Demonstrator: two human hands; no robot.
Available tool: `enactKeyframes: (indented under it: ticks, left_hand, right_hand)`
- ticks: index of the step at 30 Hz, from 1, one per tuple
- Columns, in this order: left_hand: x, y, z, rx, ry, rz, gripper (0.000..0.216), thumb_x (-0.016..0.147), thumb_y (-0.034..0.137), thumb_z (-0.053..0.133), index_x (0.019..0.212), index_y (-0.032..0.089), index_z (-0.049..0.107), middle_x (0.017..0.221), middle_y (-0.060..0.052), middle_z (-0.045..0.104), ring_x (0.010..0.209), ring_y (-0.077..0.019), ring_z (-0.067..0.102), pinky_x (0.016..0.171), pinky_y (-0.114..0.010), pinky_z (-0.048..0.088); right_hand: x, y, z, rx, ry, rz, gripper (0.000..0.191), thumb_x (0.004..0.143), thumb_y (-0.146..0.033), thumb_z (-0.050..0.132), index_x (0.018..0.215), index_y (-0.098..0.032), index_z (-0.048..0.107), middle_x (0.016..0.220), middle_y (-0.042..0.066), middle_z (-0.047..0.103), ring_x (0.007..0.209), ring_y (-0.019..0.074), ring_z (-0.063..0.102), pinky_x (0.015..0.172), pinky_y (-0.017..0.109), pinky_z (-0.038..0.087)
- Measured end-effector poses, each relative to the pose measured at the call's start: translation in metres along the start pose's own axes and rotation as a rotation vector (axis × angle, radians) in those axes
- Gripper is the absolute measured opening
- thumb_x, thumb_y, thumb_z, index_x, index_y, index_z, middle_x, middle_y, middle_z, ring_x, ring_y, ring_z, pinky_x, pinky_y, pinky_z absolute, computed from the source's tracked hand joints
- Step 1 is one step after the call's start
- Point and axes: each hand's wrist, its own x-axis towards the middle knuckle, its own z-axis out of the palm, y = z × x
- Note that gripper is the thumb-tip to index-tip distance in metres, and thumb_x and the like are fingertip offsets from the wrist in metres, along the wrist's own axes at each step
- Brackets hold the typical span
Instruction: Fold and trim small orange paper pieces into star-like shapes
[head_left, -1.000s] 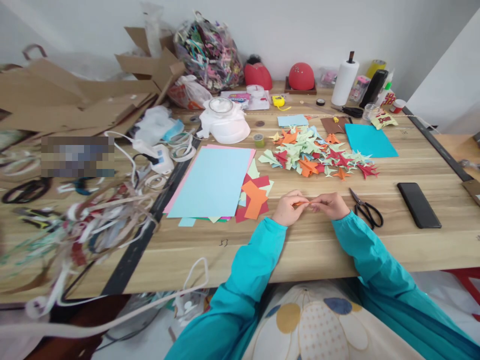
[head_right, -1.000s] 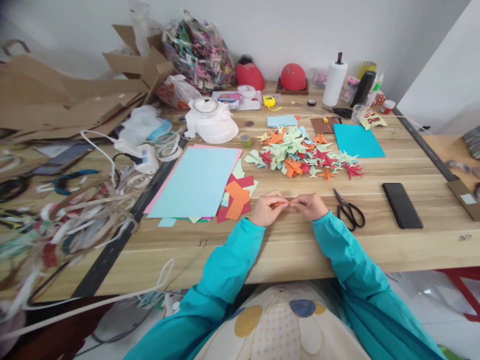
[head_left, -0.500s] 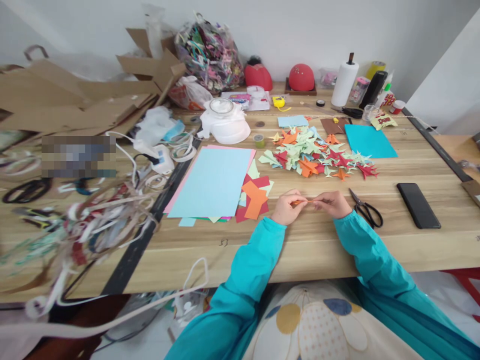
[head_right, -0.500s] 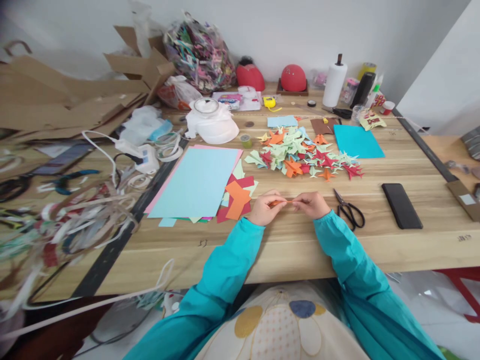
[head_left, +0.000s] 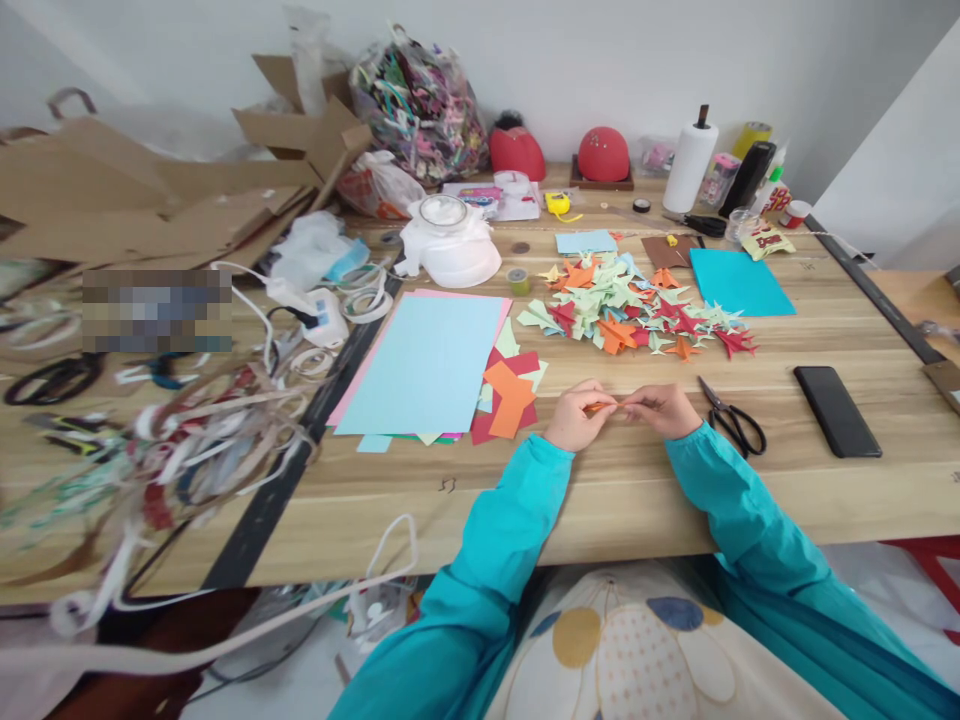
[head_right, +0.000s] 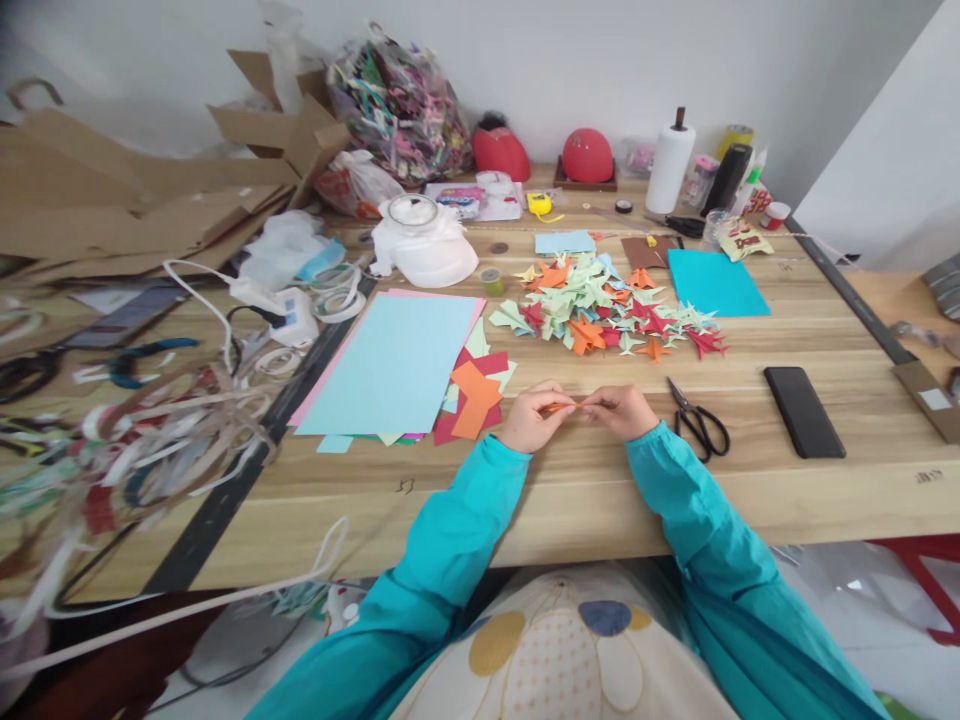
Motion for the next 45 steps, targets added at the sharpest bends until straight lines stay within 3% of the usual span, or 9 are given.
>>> enactKeyframes:
  ticks: [15,25,32,45]
  left_hand:
    - [0.0,-0.001,0.0,0.02,0.005,-0.015,0.007,0.075,0.019,0.06,0.071,0.015,0.065,0.069,-0.003,0.056,0.066,-0.0117,0.054,0.061,-0.025,0.043]
    - [0.001,-0.001,-0.003,-0.002,0.024,-0.057,0.006,0.074,0.018,0.061,0.072,0.015,0.066,0.069,-0.003,0.057,0.065,-0.0113,0.054,0.061,-0.024,0.043]
    - [-0.001,0.0,0.002,0.005,0.013,-0.013,0.007,0.074,0.018,0.06,0.07,0.015,0.065,0.068,-0.003,0.055,0.065,-0.0117,0.053,0.06,-0.025,0.043]
    - [-0.001,-0.004,0.006,0.003,-0.009,-0.016,0.008,0.072,0.015,0.061,0.066,0.014,0.065,0.065,-0.002,0.052,0.062,-0.0108,0.051,0.058,-0.024,0.041]
  right_hand:
    - [0.002,0.0,-0.004,0.138,-0.088,0.038,0.029,0.077,-0.04,0.058,0.085,-0.013,0.064,0.066,0.006,0.068,0.059,0.0141,0.066,0.059,0.027,0.056]
    - [-0.001,0.001,-0.006,0.21,0.037,0.061,0.03,0.075,-0.04,0.061,0.09,-0.014,0.064,0.068,0.006,0.068,0.06,0.0149,0.066,0.062,0.03,0.056]
    - [-0.001,-0.001,0.006,-0.024,-0.006,-0.032,0.024,0.077,-0.037,0.06,0.083,-0.015,0.067,0.066,0.006,0.067,0.058,0.0144,0.063,0.058,0.027,0.053]
    - [-0.001,-0.008,0.004,-0.276,-0.005,-0.155,0.022,0.081,-0.033,0.053,0.075,-0.016,0.067,0.059,0.004,0.064,0.052,0.0121,0.059,0.053,0.023,0.047]
